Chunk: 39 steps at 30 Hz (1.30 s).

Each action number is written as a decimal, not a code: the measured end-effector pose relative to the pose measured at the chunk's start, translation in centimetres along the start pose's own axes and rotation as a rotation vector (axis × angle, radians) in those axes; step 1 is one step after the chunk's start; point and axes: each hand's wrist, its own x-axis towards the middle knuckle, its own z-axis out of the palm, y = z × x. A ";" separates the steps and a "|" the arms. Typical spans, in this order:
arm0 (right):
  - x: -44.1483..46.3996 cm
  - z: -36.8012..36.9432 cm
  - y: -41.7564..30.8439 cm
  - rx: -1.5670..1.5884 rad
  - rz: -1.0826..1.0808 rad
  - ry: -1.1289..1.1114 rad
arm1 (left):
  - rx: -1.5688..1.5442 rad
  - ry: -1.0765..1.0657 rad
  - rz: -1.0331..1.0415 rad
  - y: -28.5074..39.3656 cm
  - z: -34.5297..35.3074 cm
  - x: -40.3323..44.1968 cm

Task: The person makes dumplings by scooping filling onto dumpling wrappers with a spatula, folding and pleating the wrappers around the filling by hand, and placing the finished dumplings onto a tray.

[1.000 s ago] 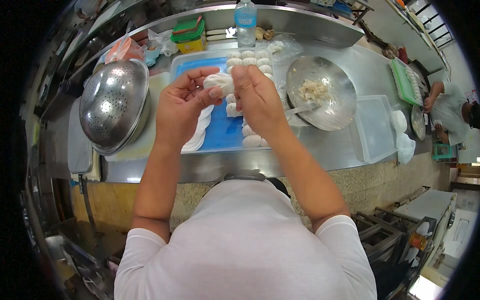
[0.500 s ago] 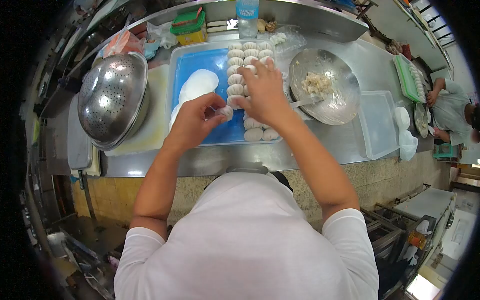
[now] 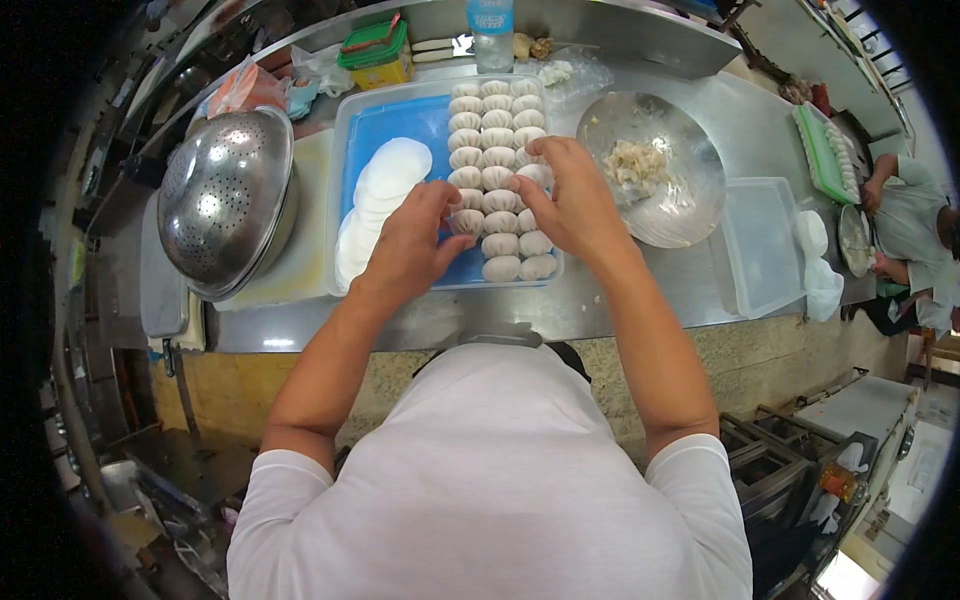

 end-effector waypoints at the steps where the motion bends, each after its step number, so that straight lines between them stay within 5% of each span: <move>1: 0.0 0.0 -0.3 0.007 0.015 -0.001 | 0.016 0.005 -0.014 -0.2 0.1 -0.1; 9: 4.4 2.6 -1.9 -0.028 -0.307 0.008 | -0.119 0.212 -0.188 -2.1 -5.4 -0.6; 11: 6.4 4.4 -3.5 0.028 -0.257 -0.233 | -0.148 0.293 -0.247 -3.3 -8.1 -1.7; 16: 10.3 9.4 -6.1 -0.146 -0.342 -0.437 | -0.353 0.451 -0.327 -5.6 -11.1 -4.8; 18: 11.4 10.2 -7.2 -0.236 -0.203 -0.710 | -0.379 0.462 -0.337 -6.1 -11.4 -5.9; 33: 12.7 12.6 -6.0 -0.333 -0.374 -0.828 | -0.503 0.435 -0.311 -8.6 -11.8 -7.4; 39: 12.0 12.8 -5.4 -0.309 -0.434 -0.682 | -0.497 0.422 -0.292 -8.3 -12.0 -6.9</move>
